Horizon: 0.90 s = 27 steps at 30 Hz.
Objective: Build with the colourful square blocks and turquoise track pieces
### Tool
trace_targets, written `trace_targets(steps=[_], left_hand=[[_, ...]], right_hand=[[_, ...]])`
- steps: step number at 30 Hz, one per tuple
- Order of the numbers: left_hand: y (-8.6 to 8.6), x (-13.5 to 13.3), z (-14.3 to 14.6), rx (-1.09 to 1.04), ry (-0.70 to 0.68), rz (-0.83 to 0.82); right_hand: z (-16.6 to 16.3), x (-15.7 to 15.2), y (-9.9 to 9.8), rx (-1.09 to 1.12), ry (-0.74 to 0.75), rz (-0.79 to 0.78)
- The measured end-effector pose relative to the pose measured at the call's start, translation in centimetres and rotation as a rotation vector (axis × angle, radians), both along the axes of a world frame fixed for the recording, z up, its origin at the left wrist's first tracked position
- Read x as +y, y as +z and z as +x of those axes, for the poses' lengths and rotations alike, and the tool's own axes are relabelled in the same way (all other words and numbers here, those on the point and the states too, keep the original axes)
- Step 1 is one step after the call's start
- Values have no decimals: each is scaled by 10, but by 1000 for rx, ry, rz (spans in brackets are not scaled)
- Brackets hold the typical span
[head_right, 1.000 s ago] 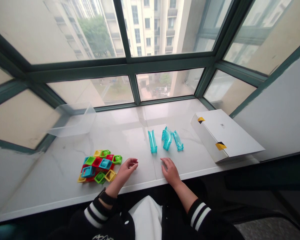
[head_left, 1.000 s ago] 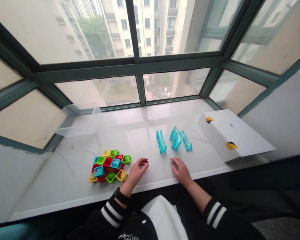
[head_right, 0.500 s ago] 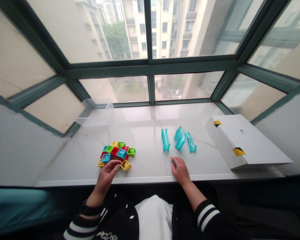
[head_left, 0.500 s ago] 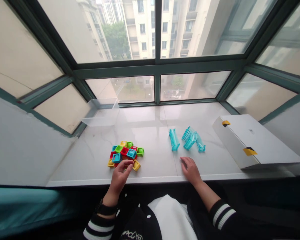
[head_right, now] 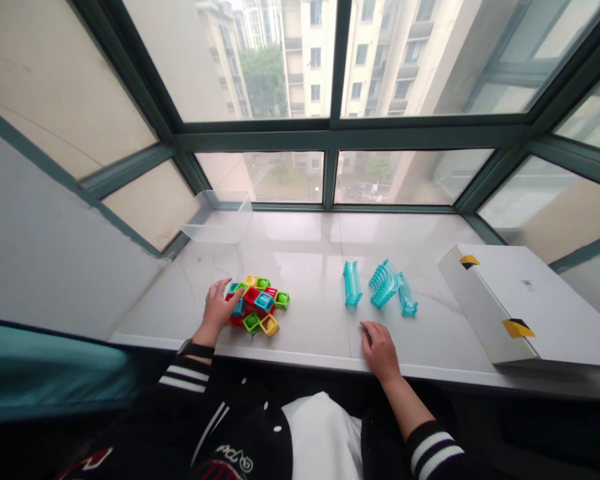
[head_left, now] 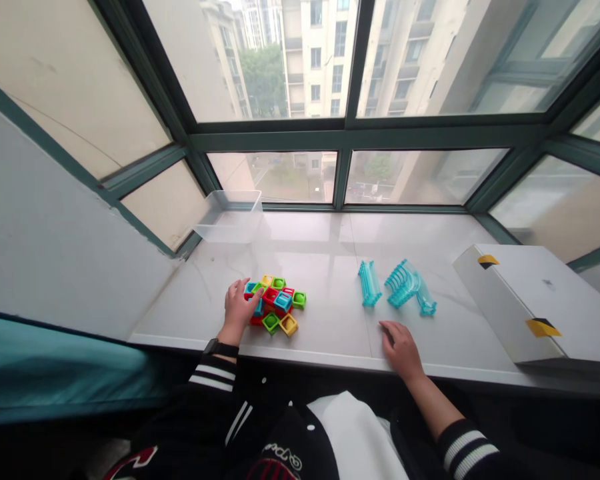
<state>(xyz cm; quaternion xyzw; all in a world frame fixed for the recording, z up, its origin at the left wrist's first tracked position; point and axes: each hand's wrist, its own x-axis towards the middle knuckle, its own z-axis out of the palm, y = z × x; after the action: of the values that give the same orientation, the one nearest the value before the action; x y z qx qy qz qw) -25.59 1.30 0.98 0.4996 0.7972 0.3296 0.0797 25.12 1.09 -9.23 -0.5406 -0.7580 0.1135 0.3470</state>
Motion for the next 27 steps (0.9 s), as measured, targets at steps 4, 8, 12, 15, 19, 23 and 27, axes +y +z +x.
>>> trace_targets(steps=[4,8,12,15,19,23,27], left_hand=[[-10,16,-9,-60,-184,-115],[-19,20,-5,-104,-216,-121],[-23,17,12,-89,-169,-109],[-24,14,31,-80,-188,-99],[-26,11,64,-78,-204,-102],[-30,7,99,-86,-192,-88],[-34,2,123,-58,-151,-113]], right_hand=[[-1,0,2,-4,5,4],[-1,0,2,-6,3,0],[-1,0,1,-11,8,0],[-2,0,2,-11,9,-6],[-4,-1,6,-4,6,-12],[-4,-3,12,3,8,-30],[-20,-10,24,44,66,-93]])
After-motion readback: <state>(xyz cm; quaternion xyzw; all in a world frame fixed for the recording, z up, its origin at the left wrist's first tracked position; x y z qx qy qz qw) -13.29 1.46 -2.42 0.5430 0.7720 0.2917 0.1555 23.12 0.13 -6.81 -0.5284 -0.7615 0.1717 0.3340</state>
